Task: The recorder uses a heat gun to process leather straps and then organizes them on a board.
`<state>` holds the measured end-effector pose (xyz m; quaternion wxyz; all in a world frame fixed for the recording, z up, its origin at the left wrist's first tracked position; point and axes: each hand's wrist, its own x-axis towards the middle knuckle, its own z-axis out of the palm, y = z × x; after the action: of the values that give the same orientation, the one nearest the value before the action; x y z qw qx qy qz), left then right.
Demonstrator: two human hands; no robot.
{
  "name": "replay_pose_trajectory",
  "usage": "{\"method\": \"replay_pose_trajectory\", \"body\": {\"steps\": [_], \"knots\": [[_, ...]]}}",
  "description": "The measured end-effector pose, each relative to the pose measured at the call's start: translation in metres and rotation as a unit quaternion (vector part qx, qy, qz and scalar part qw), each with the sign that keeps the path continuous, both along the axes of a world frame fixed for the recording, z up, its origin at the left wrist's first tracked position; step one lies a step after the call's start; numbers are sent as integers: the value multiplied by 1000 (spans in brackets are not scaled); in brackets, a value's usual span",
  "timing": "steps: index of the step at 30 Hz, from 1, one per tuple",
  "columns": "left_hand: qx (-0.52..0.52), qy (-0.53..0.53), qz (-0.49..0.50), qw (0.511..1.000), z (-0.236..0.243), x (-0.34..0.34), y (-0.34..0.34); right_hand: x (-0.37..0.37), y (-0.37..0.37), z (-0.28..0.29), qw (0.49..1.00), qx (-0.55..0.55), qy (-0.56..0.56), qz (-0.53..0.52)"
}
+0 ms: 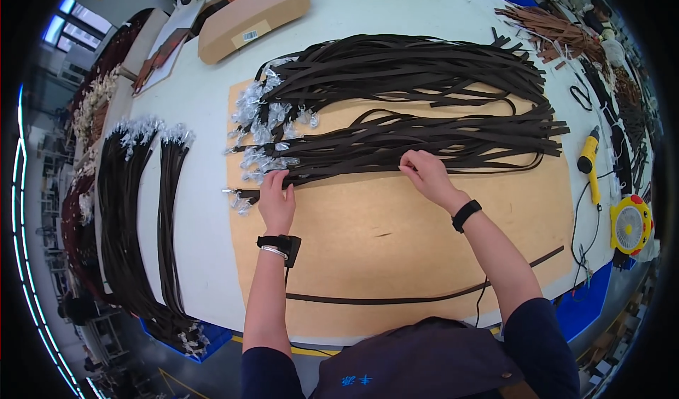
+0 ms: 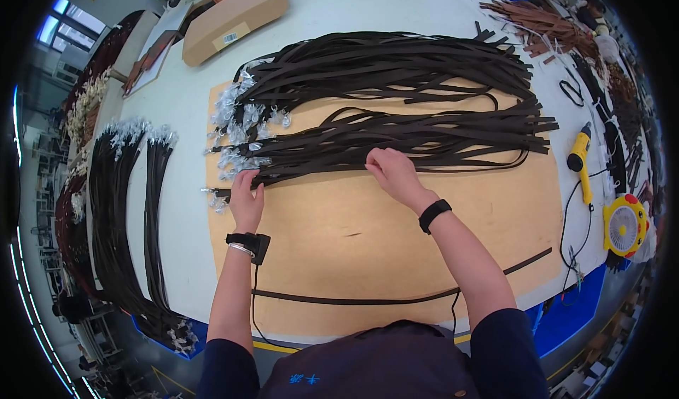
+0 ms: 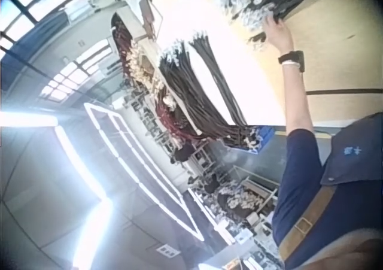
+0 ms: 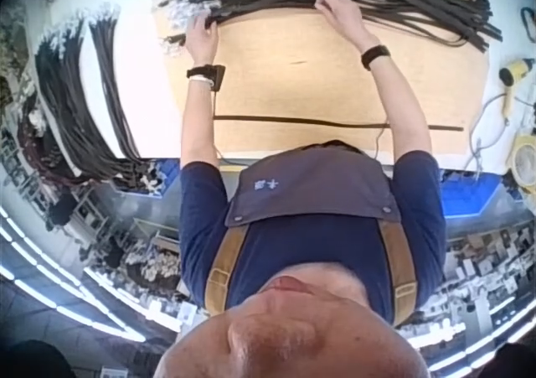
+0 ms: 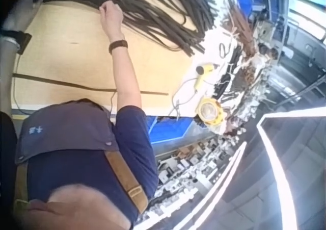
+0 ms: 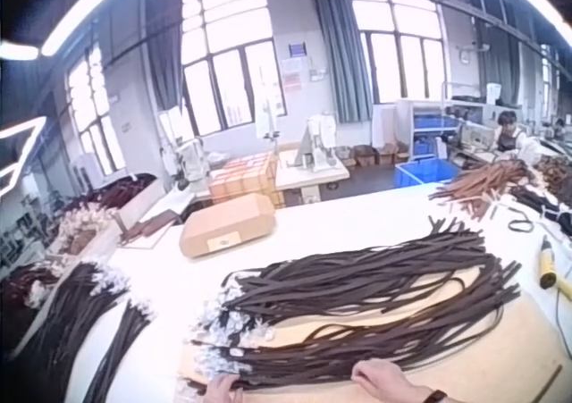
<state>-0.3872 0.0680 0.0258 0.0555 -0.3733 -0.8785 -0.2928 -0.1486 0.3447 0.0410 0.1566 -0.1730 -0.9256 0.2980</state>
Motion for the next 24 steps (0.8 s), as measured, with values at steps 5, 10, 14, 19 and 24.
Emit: {"method": "replay_pose_trajectory", "body": {"steps": [5, 10, 14, 19, 24], "knots": [[-71, 13, -42, 997, 7, 10, 33, -13, -19, -13, 992, 114, 42, 25], [-108, 45, -125, 985, 11, 3, 36, -9, -43, 31, 990, -27, -49, 128], [-89, 20, -153, 984, 49, 0, 20, 25, -26, 113, 970, -223, 70, 71], [-48, -320, -115, 939, 108, 14, -3, 80, -6, 103, 968, -244, -51, 31], [-72, -397, -175, 898, 122, 33, -51, 115, -38, 109, 978, -201, -51, 35]]}}
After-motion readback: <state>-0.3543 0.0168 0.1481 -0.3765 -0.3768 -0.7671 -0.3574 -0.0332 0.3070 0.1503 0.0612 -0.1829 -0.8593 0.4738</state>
